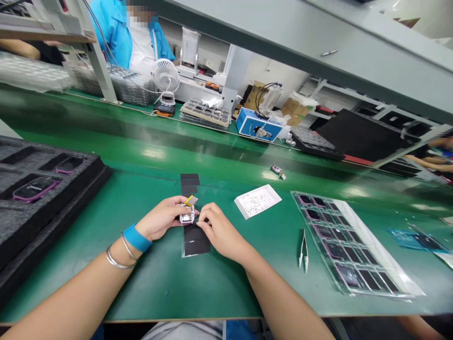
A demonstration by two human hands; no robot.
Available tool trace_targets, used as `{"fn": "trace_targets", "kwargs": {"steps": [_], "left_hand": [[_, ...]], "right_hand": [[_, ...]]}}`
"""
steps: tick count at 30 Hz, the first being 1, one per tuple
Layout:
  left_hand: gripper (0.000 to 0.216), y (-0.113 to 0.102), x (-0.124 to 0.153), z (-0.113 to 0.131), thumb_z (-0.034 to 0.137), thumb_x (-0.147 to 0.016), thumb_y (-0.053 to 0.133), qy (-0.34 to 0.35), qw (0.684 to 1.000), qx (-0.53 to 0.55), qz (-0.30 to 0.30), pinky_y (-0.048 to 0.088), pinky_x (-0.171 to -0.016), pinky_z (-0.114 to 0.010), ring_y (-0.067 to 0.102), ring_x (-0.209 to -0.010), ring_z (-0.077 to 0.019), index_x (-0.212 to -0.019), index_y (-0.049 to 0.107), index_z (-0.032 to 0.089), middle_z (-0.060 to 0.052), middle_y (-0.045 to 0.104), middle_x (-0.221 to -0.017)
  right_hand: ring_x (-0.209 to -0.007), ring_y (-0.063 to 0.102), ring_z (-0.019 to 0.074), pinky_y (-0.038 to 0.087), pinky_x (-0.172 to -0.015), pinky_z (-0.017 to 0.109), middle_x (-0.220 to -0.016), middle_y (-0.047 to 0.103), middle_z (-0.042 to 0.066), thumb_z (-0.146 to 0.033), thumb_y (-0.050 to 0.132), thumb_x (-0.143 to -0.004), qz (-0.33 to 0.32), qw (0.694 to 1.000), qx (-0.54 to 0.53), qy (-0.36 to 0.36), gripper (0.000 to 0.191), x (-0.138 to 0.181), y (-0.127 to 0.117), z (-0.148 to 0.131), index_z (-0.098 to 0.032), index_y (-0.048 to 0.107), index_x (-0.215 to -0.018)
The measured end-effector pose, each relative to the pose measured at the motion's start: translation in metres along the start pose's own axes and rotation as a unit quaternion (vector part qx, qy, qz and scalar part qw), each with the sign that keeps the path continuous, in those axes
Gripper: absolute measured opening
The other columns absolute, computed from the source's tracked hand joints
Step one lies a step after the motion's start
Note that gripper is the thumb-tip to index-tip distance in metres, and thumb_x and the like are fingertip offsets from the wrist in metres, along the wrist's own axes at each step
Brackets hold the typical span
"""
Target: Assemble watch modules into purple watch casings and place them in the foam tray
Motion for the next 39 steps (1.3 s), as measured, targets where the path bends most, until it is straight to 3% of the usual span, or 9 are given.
{"fn": "trace_targets", "kwargs": {"steps": [3, 6, 11, 20, 32, 39], "left_hand": [[0.029, 0.002, 0.001, 0.001, 0.021, -0.063, 0.075, 0.006, 1.000, -0.001, 0.006, 0.050, -0.071, -0.028, 0.063, -0.071, -0.0149, -0.089, 0.063, 0.015, -0.004, 0.069, -0.080], [0.028, 0.003, 0.002, 0.002, 0.022, -0.063, 0.076, 0.018, 1.000, -0.008, 0.017, 0.050, -0.068, -0.026, 0.063, -0.069, -0.0144, -0.087, 0.064, 0.015, -0.004, 0.068, -0.077], [0.030, 0.010, 0.005, -0.001, 0.025, -0.063, 0.076, 0.024, 0.999, -0.041, 0.003, 0.052, -0.062, -0.028, 0.062, -0.061, -0.0135, -0.088, 0.062, 0.014, -0.002, 0.066, -0.071], [0.029, 0.014, 0.005, -0.002, 0.028, -0.063, 0.076, 0.025, 0.998, -0.050, 0.008, 0.054, -0.058, -0.026, 0.060, -0.059, -0.0128, -0.085, 0.062, 0.013, -0.003, 0.065, -0.068], [0.024, 0.013, 0.003, -0.006, 0.024, -0.068, 0.069, 0.013, 0.999, -0.051, 0.005, 0.055, -0.059, -0.024, 0.059, -0.059, -0.0106, -0.085, 0.056, 0.013, 0.000, 0.062, -0.067], [0.027, 0.011, 0.003, -0.007, 0.025, -0.068, 0.070, 0.028, 0.999, -0.027, 0.010, 0.055, -0.061, -0.024, 0.058, -0.061, -0.0093, -0.089, 0.058, 0.014, 0.001, 0.061, -0.071]], "right_hand": [[-0.095, 0.054, 0.0172, 0.043, -0.087, 0.033, -0.094, 0.057, 0.005, -0.017, 0.052, -0.086, 0.077, 0.995, -0.058, -0.028, 0.007, 0.002, -0.013, -0.009, -0.020, 0.055, -0.081], [-0.086, 0.061, 0.0172, 0.046, -0.083, 0.032, -0.087, 0.065, 0.003, -0.020, 0.058, -0.082, 0.131, 0.981, -0.142, -0.008, 0.007, 0.001, -0.015, -0.005, -0.021, 0.058, -0.075], [-0.075, 0.064, 0.0184, 0.049, -0.077, 0.032, -0.075, 0.069, 0.004, -0.023, 0.069, -0.071, 0.127, 0.956, -0.255, 0.062, 0.011, -0.002, -0.003, 0.010, -0.020, 0.060, -0.065], [-0.070, 0.061, 0.0155, 0.048, -0.072, 0.029, -0.074, 0.066, 0.000, -0.023, 0.074, -0.065, 0.129, 0.940, -0.298, 0.104, 0.021, -0.005, 0.001, 0.015, -0.020, 0.055, -0.074], [-0.068, 0.062, 0.0145, 0.049, -0.068, 0.026, -0.072, 0.065, -0.001, -0.021, 0.069, -0.068, 0.154, 0.956, -0.230, 0.101, 0.015, -0.003, 0.002, 0.011, -0.019, 0.055, -0.072], [-0.076, 0.059, 0.0161, 0.047, -0.078, 0.032, -0.075, 0.065, 0.000, -0.015, 0.063, -0.075, 0.196, 0.979, -0.048, -0.018, 0.006, 0.002, 0.000, -0.007, -0.021, 0.060, -0.076]]}}
Point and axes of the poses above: each hand's wrist, its own x-axis away from the middle knuckle, its own y-axis out of the palm, z = x × y, the point moved 5 cm from there along -x, towards the middle knuckle
